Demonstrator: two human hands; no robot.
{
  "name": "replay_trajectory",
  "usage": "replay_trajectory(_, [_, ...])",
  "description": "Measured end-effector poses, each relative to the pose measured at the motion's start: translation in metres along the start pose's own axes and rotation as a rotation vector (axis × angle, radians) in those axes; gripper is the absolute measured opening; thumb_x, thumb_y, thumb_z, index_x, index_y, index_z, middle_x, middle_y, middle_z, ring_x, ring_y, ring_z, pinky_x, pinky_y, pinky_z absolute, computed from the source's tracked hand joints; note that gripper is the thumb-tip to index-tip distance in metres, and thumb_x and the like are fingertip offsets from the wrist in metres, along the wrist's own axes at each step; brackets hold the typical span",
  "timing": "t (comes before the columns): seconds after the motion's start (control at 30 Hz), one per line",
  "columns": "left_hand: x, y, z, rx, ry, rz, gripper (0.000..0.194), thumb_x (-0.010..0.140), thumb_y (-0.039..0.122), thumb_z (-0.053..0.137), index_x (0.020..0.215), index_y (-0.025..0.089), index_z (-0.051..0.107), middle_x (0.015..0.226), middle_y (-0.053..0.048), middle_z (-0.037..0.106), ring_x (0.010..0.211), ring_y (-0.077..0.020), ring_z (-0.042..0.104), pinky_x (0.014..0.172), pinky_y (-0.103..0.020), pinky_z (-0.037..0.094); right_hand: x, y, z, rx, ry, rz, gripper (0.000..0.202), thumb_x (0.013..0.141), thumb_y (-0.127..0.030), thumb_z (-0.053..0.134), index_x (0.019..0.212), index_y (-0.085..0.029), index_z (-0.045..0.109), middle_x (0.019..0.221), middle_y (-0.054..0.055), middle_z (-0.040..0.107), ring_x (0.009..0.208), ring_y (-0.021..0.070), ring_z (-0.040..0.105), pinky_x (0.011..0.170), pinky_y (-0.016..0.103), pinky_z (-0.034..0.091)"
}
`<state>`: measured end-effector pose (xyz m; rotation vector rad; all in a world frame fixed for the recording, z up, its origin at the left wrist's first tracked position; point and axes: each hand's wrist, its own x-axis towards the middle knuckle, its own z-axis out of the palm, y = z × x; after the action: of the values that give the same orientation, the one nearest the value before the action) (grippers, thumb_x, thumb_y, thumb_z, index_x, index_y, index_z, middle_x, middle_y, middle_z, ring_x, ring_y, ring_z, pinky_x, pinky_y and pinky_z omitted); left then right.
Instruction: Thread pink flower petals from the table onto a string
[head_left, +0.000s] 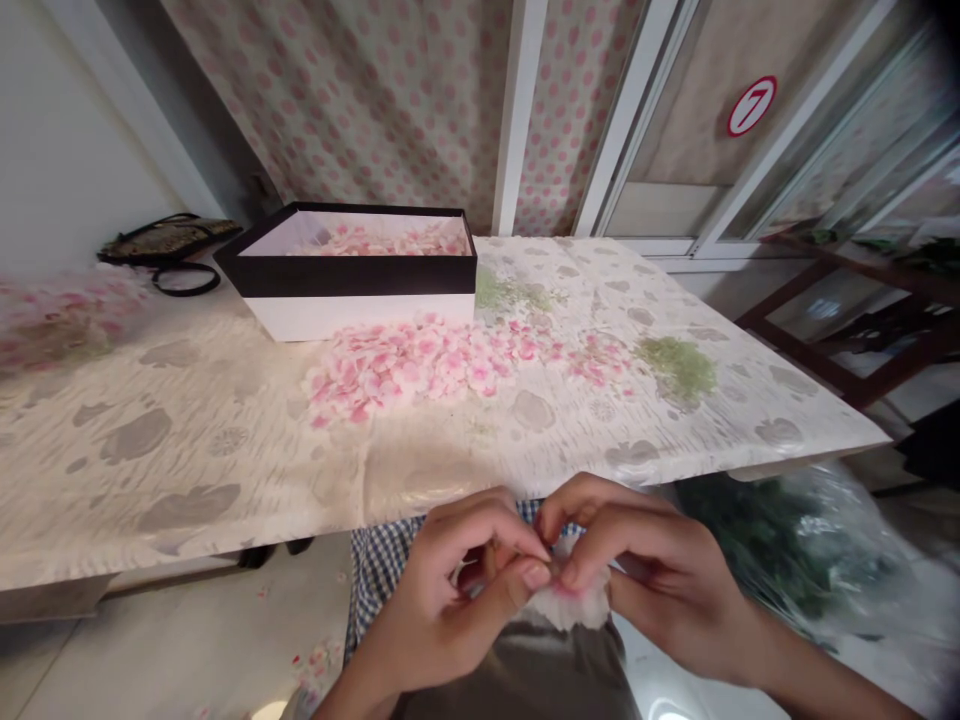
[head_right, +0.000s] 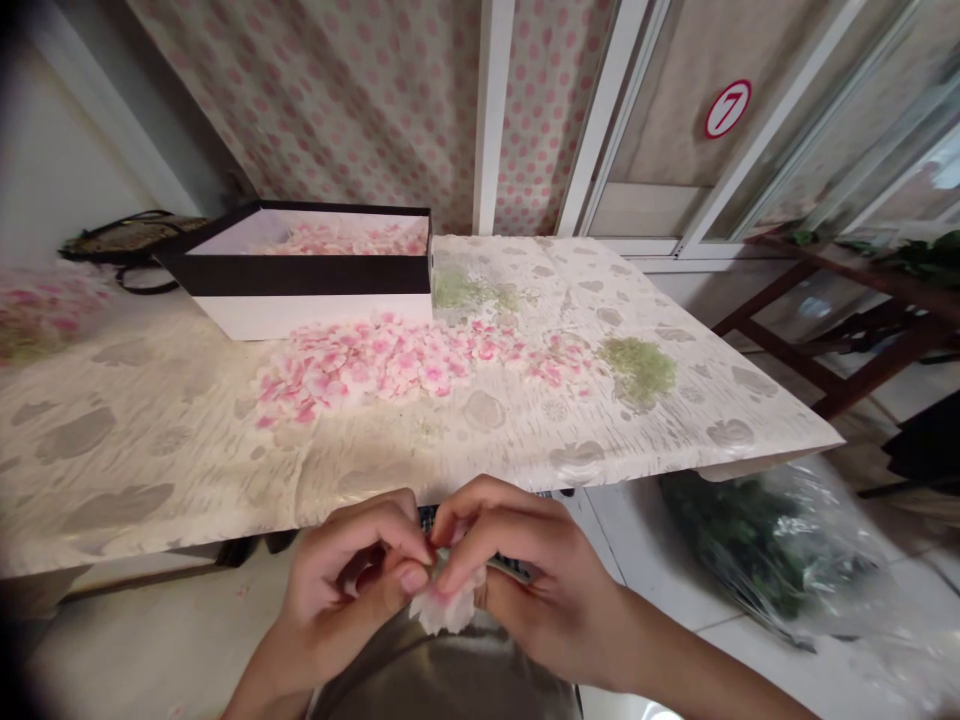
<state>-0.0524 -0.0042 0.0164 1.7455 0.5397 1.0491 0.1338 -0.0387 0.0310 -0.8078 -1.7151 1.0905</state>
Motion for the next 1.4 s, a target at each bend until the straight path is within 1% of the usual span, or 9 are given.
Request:
replay_trajectory(0.1, [0.0, -0.003, 0.001, -0.012, -0.011, -0.001, 0.008, 0.086, 0.021, 0.058, 0.079, 0.02, 0.06, 0.06, 0.003, 0.041, 0.054, -0.0092, 0.04, 0.047, -0.022, 0.03, -0.001, 0.001, 0.0, 0.031, 0.002, 0.002, 0.032, 0.084, -0.003, 0.054, 0.093, -0.03, 0.069, 0.097, 0.004, 0.061, 0.087, 0.0169, 0.062, 0.072, 0.032, 0.047])
replay_trajectory(0.23, [-0.001, -0.003, 0.002, -0.009, -0.038, -0.005, 0.008, 0.087, 0.02, 0.057, 0.079, 0.02, 0.059, 0.061, 0.003, 0.04, 0.054, -0.0095, 0.04, 0.047, -0.022, 0.03, -0.001, 0.001, 0.0, 0.066, 0.009, 0.021, 0.025, 0.084, -0.004, 0.056, 0.086, -0.026, 0.067, 0.093, 0.004, 0.059, 0.083, 0.015, 0.062, 0.068, 0.028, 0.048])
replay_trajectory(0.37, [-0.001, 0.0, 0.004, -0.017, -0.075, 0.005, 0.009, 0.087, 0.019, 0.056, 0.078, 0.018, 0.058, 0.061, 0.003, 0.038, 0.055, -0.009, 0.037, 0.049, -0.022, 0.03, -0.001, 0.002, 0.0, 0.035, 0.004, 0.013, 0.024, 0.08, 0.001, 0.055, 0.078, -0.022, 0.062, 0.087, 0.002, 0.057, 0.077, 0.0124, 0.06, 0.065, 0.025, 0.047])
replay_trajectory(0.5, [-0.001, -0.002, 0.003, -0.03, -0.069, 0.035, 0.006, 0.085, 0.017, 0.058, 0.08, 0.018, 0.058, 0.063, 0.003, 0.038, 0.057, -0.0084, 0.038, 0.051, -0.021, 0.03, 0.001, 0.002, -0.001, -0.024, -0.047, -0.027, 0.027, 0.078, 0.007, 0.052, 0.083, -0.018, 0.059, 0.088, 0.002, 0.058, 0.079, 0.011, 0.059, 0.068, 0.023, 0.046])
replay_trajectory(0.63, [-0.002, -0.007, -0.001, -0.011, -0.035, 0.029, 0.005, 0.086, 0.016, 0.057, 0.082, 0.019, 0.058, 0.064, 0.003, 0.039, 0.058, -0.0088, 0.039, 0.052, -0.022, 0.03, 0.001, -0.002, -0.004, -0.108, -0.094, -0.039, 0.032, 0.077, 0.007, 0.047, 0.092, -0.019, 0.057, 0.091, 0.003, 0.057, 0.081, 0.0121, 0.058, 0.069, 0.024, 0.046])
replay_trajectory(0.8, [-0.003, -0.01, -0.003, 0.018, -0.059, 0.073, 0.005, 0.085, 0.014, 0.058, 0.085, 0.018, 0.06, 0.065, 0.002, 0.042, 0.058, -0.0094, 0.041, 0.052, -0.022, 0.032, -0.002, -0.01, -0.006, -0.211, -0.134, 0.001, 0.03, 0.079, 0.005, 0.044, 0.092, -0.019, 0.056, 0.098, 0.004, 0.055, 0.087, 0.0128, 0.057, 0.073, 0.025, 0.045])
replay_trajectory(1.0, [-0.001, -0.009, -0.003, 0.071, -0.092, 0.105, 0.005, 0.084, 0.012, 0.058, 0.085, 0.017, 0.06, 0.064, 0.002, 0.044, 0.058, -0.0089, 0.041, 0.053, -0.022, 0.033, -0.001, -0.012, -0.007, -0.24, -0.178, 0.051, 0.024, 0.084, 0.001, 0.048, 0.092, -0.02, 0.055, 0.097, 0.002, 0.054, 0.083, 0.0099, 0.056, 0.07, 0.021, 0.044])
replay_trajectory(1.27, [-0.005, -0.007, -0.006, 0.196, -0.142, 0.118, 0.009, 0.083, 0.009, 0.058, 0.085, 0.017, 0.059, 0.065, 0.003, 0.046, 0.061, -0.0079, 0.046, 0.057, -0.022, 0.035, -0.004, -0.014, -0.009, -0.253, -0.189, 0.127, 0.029, 0.081, 0.005, 0.049, 0.092, -0.021, 0.056, 0.096, 0.0, 0.056, 0.085, 0.008, 0.057, 0.073, 0.019, 0.044])
replay_trajectory(1.4, [-0.006, -0.005, -0.007, 0.298, -0.163, 0.102, 0.009, 0.084, 0.01, 0.058, 0.087, 0.019, 0.059, 0.067, 0.003, 0.05, 0.063, -0.0089, 0.049, 0.061, -0.024, 0.036, -0.006, -0.014, -0.01, -0.277, -0.187, 0.138, 0.033, 0.079, 0.008, 0.048, 0.092, -0.022, 0.056, 0.09, -0.002, 0.058, 0.081, 0.0069, 0.058, 0.071, 0.018, 0.044])
